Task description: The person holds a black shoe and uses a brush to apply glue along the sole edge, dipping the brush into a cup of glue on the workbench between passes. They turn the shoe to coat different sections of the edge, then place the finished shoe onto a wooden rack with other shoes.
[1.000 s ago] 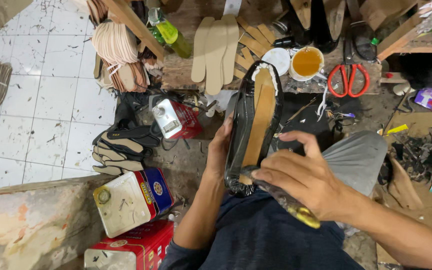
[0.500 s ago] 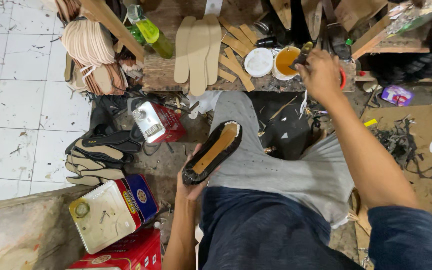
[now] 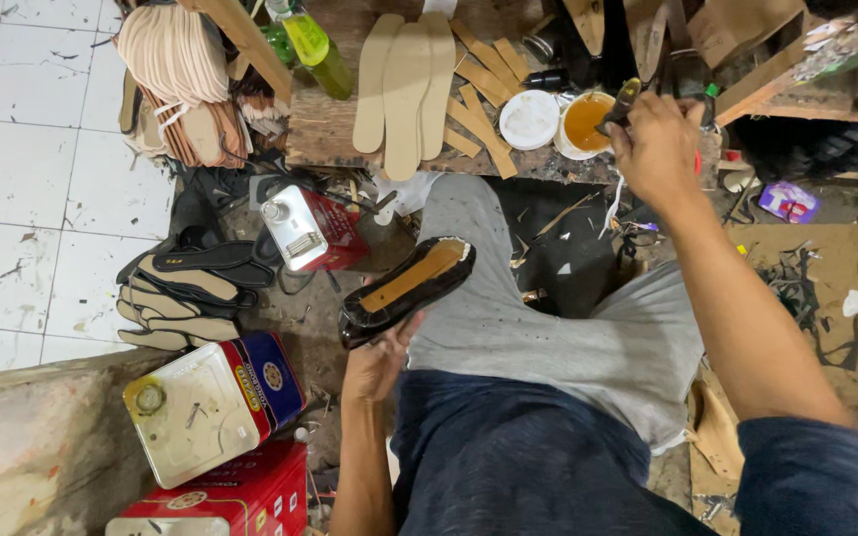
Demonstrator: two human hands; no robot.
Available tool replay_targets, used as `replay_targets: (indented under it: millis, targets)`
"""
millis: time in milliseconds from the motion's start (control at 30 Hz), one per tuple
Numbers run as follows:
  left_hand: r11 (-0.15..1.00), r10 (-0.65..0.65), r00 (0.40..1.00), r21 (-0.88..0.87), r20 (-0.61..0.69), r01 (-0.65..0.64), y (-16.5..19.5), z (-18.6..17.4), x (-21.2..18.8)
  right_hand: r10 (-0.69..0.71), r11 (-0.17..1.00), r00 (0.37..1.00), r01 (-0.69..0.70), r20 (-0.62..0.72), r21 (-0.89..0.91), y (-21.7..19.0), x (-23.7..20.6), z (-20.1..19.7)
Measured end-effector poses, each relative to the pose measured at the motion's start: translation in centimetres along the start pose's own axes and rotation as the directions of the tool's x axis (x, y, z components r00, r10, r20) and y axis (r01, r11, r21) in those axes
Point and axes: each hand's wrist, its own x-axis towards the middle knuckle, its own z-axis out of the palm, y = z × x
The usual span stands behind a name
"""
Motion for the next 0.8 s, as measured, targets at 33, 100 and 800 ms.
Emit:
replay_targets:
  millis: [33, 100, 800]
  targets:
    - [1.0, -0.001, 1.0, -0.013, -0.024, 0.001, 0.3, 0.5, 0.1, -0.015, 1.0, 1.0, 0.015, 0.0, -0.01, 0.3, -0.3, 0.0]
    - [0.999, 0.008, 0.997, -0.033, -0.076, -0.011, 1.0, 1.5, 0.3, -0.008, 1.0, 1.0, 0.009, 0.026, -0.022, 0.5, -0.9, 0.1]
    - [0.355, 0.539, 0.617, 0.51, 0.573, -0.784, 0.4, 18.0, 7.1, 0.366, 0.551, 0.881, 0.053, -0.298, 0.833, -19.1, -8.9, -19.0]
